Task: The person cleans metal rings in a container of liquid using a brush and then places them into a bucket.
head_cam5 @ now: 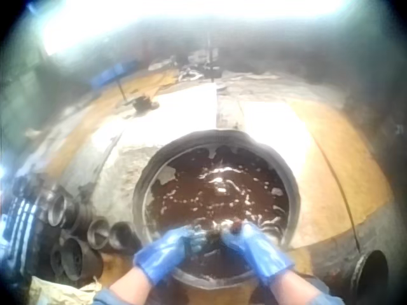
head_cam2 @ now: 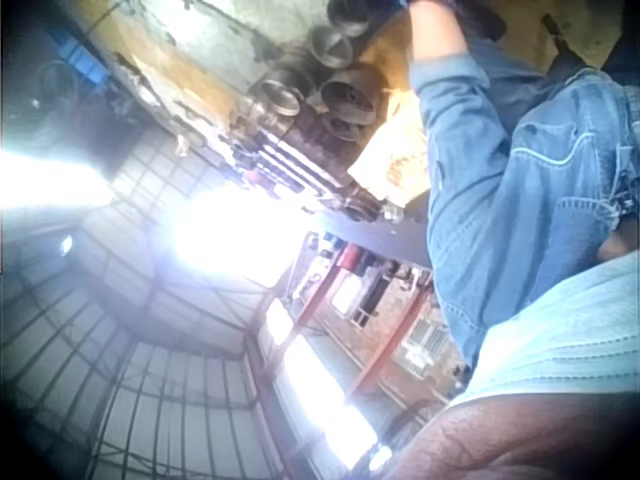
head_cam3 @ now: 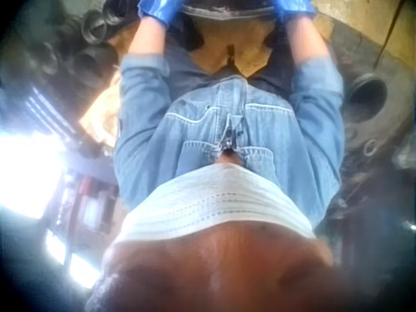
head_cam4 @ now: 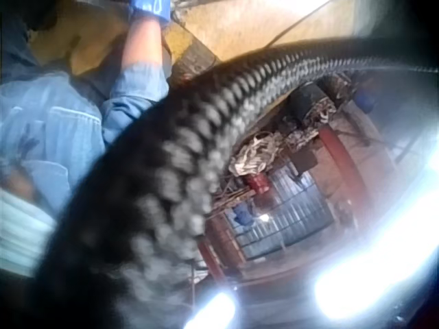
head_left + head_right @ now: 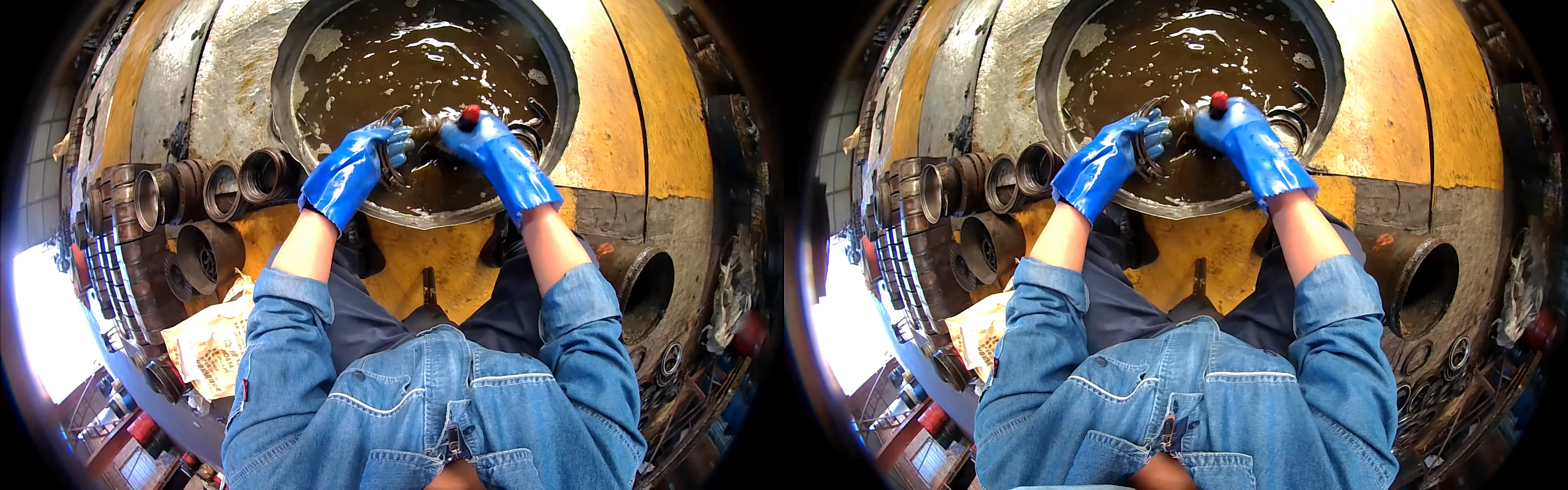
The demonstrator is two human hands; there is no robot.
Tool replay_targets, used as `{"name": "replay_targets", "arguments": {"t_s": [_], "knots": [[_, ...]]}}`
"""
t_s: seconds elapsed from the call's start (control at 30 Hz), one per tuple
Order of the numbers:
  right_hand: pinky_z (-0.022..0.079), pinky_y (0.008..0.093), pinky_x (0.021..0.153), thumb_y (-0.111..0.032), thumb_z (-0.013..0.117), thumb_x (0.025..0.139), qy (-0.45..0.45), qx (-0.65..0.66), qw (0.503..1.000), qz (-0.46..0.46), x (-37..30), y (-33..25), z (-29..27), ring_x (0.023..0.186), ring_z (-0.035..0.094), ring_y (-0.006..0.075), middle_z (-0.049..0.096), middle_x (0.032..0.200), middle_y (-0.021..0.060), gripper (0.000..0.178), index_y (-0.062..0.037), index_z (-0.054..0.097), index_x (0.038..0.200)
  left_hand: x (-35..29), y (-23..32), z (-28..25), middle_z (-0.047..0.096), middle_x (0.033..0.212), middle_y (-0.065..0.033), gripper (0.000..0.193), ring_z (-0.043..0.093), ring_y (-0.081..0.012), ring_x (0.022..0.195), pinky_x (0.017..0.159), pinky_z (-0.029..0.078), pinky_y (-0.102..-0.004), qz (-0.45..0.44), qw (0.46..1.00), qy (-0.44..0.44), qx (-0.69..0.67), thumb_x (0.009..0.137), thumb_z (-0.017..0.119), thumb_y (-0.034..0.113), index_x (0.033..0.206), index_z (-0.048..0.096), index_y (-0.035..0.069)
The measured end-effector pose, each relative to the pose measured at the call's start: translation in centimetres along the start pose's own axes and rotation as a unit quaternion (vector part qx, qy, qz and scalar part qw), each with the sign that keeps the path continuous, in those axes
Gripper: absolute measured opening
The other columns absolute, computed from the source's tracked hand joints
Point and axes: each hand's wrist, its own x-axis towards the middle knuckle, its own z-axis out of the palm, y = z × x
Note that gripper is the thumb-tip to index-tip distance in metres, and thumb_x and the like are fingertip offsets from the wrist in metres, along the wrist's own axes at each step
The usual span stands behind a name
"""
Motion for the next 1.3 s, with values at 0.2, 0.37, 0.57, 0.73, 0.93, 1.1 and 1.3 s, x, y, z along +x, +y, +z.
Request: {"name": "replay_targets", "arguments": {"t_s": [0.2,0.37,0.57,0.73,0.93,1.1,1.3], "knots": [[0.052,0.0326,0.088,-0.046,0.071,0.094,-0.050,0.255,0.961,-0.091,-2.2,-4.5,-0.4,0.097,0.069,0.0154,0.076,0.101,0.0086,0.048,-0.0061,0.074,0.119,-2.6,0.7,1.4,0.071,0.121,-0.0131,0.041,0.070,-0.0207,0.100,0.086,0.055,-0.0315,0.062,0.989,-0.012,0.134,0.099,0.059,0.007,0.139,0.058,-0.001],[0.053,0.0321,0.090,-0.044,0.071,0.095,-0.047,0.183,0.977,-0.102,0.2,-4.1,1.7,0.098,0.069,0.0151,0.076,0.102,0.0087,0.047,-0.0053,0.074,0.121,-2.3,0.7,1.1,0.073,0.112,-0.0089,0.040,0.070,-0.0150,0.092,0.078,0.054,-0.0265,0.048,0.989,0.027,0.135,0.095,0.059,0.000,0.135,0.064,0.000],[0.053,0.0314,0.091,-0.042,0.071,0.096,0.041,0.281,0.956,-0.069,-1.9,-2.8,0.0,0.100,0.069,0.0148,0.076,0.103,0.0089,0.046,-0.0044,0.073,0.123,-1.6,0.2,0.0,0.073,0.119,-0.0075,0.042,0.072,-0.0137,0.099,0.079,0.053,-0.0229,0.059,0.983,0.051,0.167,0.096,0.061,0.001,0.138,0.061,0.002],[0.053,0.0303,0.091,-0.041,0.072,0.097,-0.101,0.272,0.944,-0.154,0.1,-4.4,2.0,0.099,0.069,0.0141,0.076,0.104,0.0099,0.046,-0.0021,0.074,0.122,-1.1,-0.5,-0.6,0.073,0.116,-0.0083,0.045,0.069,-0.0169,0.098,0.080,0.051,-0.0250,0.126,0.983,-0.003,0.131,0.091,0.061,0.001,0.136,0.064,0.000],[0.054,0.0292,0.086,-0.043,0.072,0.096,0.075,0.187,0.978,-0.056,0.2,-3.5,0.1,0.094,0.070,0.0139,0.077,0.102,0.0106,0.045,-0.0019,0.076,0.115,-0.4,-0.2,-0.4,0.073,0.119,-0.0093,0.054,0.069,-0.0170,0.098,0.078,0.052,-0.0271,0.083,0.990,0.013,0.114,0.084,0.063,-0.004,0.138,0.063,-0.003],[0.054,0.0295,0.086,-0.044,0.073,0.095,-0.032,0.287,0.951,-0.112,-0.6,-4.2,-0.3,0.093,0.070,0.0141,0.077,0.101,0.0102,0.046,-0.0024,0.076,0.114,0.3,-0.6,-1.5,0.073,0.120,-0.0109,0.056,0.070,-0.0184,0.101,0.082,0.053,-0.0288,0.107,0.990,-0.024,0.093,0.082,0.061,-0.006,0.138,0.063,-0.003],[0.054,0.0297,0.085,-0.045,0.073,0.094,-0.025,0.231,0.970,-0.076,0.6,-4.9,-0.2,0.092,0.070,0.0144,0.077,0.101,0.0097,0.046,-0.0031,0.077,0.114,-0.3,-0.3,-0.5,0.073,0.118,-0.0110,0.059,0.069,-0.0190,0.100,0.084,0.053,-0.0288,0.106,0.987,0.007,0.121,0.080,0.060,-0.007,0.138,0.063,-0.003]]}}
